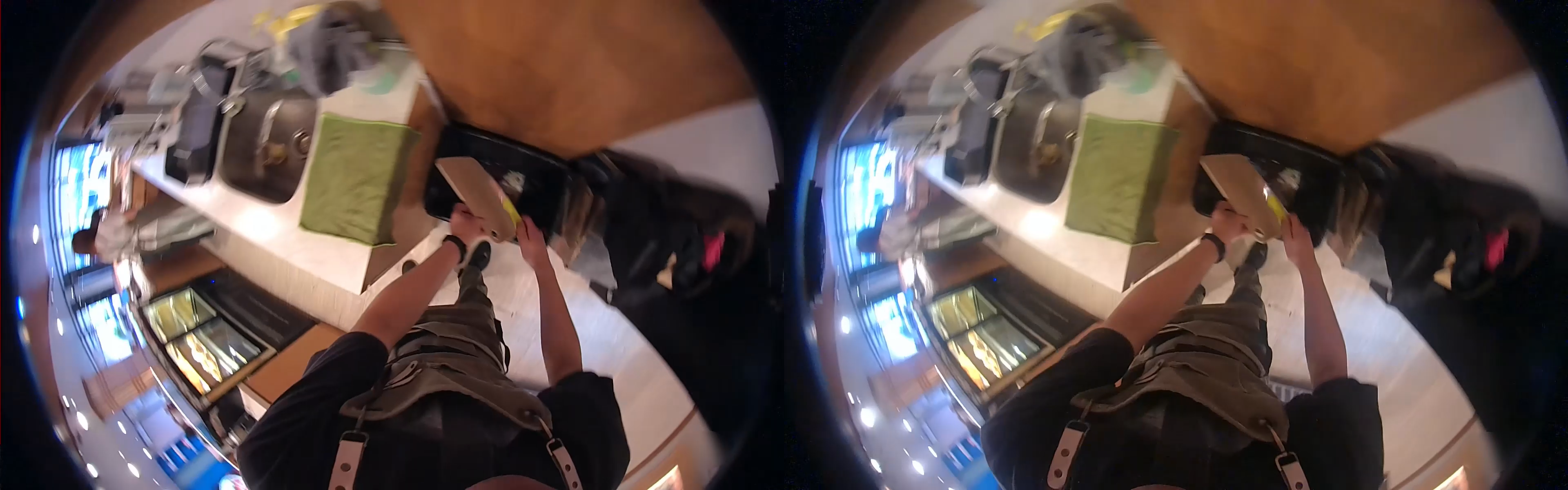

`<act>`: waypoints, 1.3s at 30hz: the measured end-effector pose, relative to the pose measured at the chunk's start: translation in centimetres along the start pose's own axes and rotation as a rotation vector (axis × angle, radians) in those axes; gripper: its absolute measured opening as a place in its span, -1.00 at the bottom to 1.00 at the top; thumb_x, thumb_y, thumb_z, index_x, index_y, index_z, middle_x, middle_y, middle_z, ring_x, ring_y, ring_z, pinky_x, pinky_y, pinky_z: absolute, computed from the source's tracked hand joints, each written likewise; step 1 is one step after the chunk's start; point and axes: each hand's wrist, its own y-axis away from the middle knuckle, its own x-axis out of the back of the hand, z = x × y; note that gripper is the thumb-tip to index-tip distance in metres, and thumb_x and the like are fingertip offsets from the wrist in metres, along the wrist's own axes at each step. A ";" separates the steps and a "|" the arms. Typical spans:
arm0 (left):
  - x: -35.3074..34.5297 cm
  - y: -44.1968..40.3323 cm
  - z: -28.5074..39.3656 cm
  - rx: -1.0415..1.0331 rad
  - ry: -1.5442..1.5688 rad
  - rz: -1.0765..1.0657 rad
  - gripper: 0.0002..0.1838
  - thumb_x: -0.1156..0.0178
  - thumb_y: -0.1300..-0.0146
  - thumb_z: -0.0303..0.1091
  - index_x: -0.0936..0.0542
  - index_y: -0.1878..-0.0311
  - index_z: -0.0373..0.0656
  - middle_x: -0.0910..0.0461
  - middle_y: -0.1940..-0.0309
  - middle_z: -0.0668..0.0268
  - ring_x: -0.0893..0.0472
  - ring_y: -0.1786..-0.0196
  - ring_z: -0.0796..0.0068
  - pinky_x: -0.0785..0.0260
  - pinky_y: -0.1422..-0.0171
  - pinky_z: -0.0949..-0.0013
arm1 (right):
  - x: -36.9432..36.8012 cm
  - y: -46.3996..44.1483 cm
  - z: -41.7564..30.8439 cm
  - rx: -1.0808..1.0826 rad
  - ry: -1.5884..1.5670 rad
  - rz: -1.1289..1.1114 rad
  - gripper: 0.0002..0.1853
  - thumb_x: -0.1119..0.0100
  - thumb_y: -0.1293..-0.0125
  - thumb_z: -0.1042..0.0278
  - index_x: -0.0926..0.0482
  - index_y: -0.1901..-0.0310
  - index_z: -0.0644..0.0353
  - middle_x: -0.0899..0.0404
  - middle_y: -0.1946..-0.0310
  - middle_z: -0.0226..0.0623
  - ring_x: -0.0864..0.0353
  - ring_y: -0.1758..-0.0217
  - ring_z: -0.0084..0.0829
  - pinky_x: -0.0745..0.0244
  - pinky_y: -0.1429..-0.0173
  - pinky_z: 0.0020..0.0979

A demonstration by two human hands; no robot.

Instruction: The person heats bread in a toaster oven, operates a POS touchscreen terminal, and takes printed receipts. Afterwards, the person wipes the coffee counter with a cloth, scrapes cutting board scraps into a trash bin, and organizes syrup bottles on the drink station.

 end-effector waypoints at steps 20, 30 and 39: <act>19.5 18.7 19.7 -0.370 0.499 -0.066 -0.45 -0.37 -0.26 -0.53 -0.37 -0.26 -0.09 -0.61 0.03 0.30 -0.66 0.09 0.51 -0.60 0.13 0.42 | -0.1 7.5 -31.0 0.465 -0.191 0.323 -0.77 -0.08 -0.60 0.31 -0.57 -0.10 0.26 -0.67 0.09 -0.38 -0.46 0.17 -0.66 -0.42 0.04 -0.52; 31.0 15.9 17.5 -0.413 0.346 -0.515 -0.48 -0.21 -0.39 -0.55 -0.35 -0.37 -0.46 -0.67 0.13 0.21 -0.67 0.11 0.45 -0.58 0.01 0.38 | -17.7 -2.6 -32.6 0.547 0.646 0.345 -0.64 -0.19 -0.41 0.33 -0.50 -0.17 0.29 -0.60 -0.04 0.14 -0.53 -0.17 0.20 -0.42 -0.26 0.03; 61.5 28.5 24.3 -0.360 0.056 -0.317 -0.51 -0.22 -0.51 -0.20 -0.44 -0.40 -0.19 -0.65 -0.13 0.22 -0.68 -0.02 0.50 -0.62 0.02 0.40 | -29.9 4.3 -44.0 0.604 0.350 0.515 -0.70 -0.13 -0.52 0.33 -0.54 -0.17 0.28 -0.62 -0.04 -0.14 -0.58 -0.07 -0.16 -0.46 -0.22 -0.16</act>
